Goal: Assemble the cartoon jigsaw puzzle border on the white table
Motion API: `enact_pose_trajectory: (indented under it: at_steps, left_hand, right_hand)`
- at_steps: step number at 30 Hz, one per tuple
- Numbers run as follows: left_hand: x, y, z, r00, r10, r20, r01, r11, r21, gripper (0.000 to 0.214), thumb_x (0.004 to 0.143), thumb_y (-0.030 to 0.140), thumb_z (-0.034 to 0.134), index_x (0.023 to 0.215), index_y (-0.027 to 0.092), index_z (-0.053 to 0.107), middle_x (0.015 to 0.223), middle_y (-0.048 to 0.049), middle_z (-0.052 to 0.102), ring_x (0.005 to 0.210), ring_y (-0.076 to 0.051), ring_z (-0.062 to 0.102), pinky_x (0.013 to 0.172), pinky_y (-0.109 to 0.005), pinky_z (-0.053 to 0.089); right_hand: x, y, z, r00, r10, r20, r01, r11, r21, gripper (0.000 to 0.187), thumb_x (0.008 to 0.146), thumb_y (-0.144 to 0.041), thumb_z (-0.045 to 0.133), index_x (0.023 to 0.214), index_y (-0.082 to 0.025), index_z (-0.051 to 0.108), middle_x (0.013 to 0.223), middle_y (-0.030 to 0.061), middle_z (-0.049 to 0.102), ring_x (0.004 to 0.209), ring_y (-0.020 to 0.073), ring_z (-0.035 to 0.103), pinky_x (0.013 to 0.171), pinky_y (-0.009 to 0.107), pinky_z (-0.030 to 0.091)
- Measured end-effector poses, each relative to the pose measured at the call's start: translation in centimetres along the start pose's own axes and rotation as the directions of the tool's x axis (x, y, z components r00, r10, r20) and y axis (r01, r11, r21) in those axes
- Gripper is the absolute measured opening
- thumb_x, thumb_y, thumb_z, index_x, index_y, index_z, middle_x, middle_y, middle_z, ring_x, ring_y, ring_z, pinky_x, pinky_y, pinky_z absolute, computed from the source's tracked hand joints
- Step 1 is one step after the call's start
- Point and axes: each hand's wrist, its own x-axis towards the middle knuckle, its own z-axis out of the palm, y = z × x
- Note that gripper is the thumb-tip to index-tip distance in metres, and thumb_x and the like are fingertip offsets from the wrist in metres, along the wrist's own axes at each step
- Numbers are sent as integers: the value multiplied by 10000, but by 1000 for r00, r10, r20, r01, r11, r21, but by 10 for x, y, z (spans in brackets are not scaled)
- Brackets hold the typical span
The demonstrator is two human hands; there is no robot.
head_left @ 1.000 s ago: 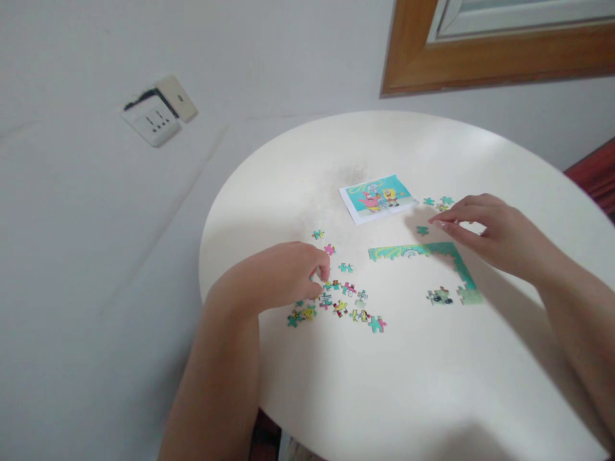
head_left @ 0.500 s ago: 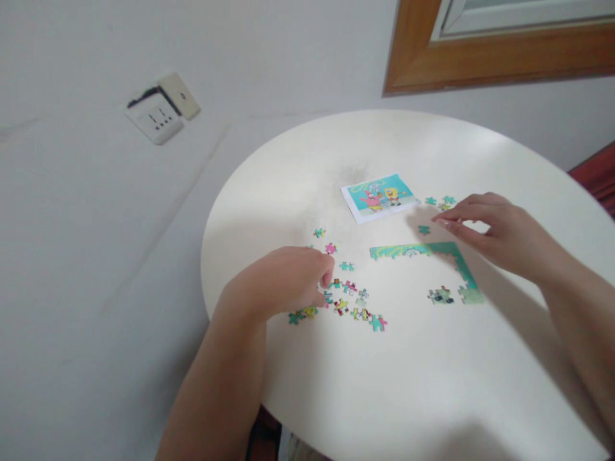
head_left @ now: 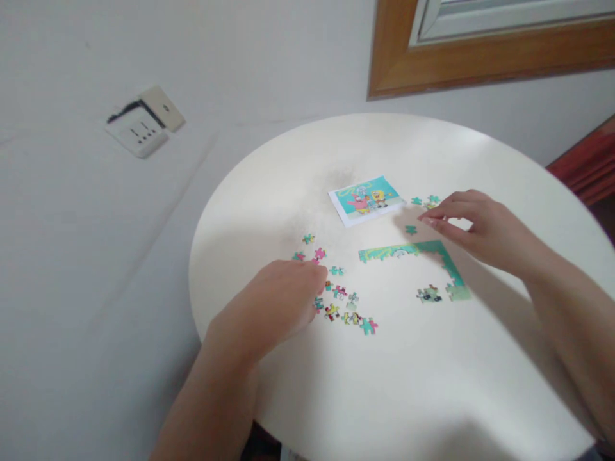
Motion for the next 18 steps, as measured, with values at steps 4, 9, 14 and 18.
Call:
enact_pose_trajectory:
  at_steps: [4,9,14,18]
  left_hand:
    - [3,-1,-5,998,-55,40,55,998,-18,176,821,202,579,993,202,616,937,-71,696,855,-242,629,719,-341,401]
    - [2,-18,-10,997,-80,2,79,983,-167,146,801,193,585,934,227,636,837,-14,671,726,-180,593,652,-295,373]
    - [-7,-39,-12,986,-115,-124,85,971,-226,202,817,215,544,944,252,696,752,12,623,669,-158,556,637,-288,355]
    - [-20,-34,-19,979,-135,-156,92,962,-257,267,847,195,503,1012,226,711,776,-2,623,691,-157,553,659,-290,364]
  right_hand:
    - [0,0,0,1000,6,-13,-6,1000,7,222,929,-306,549,946,-199,743,950,116,739,882,264,640,822,428,470]
    - [-1,0,-1,1000,14,-4,-14,1000,16,245,939,-319,540,954,-194,750,949,119,736,873,260,627,812,424,463]
    - [-1,1,0,1000,7,3,-7,1000,13,252,938,-340,543,953,-195,749,942,114,738,871,257,631,817,425,466]
    - [1,1,2,1000,7,-2,-7,1000,-6,271,931,-377,554,945,-195,753,901,103,732,823,249,623,771,414,475]
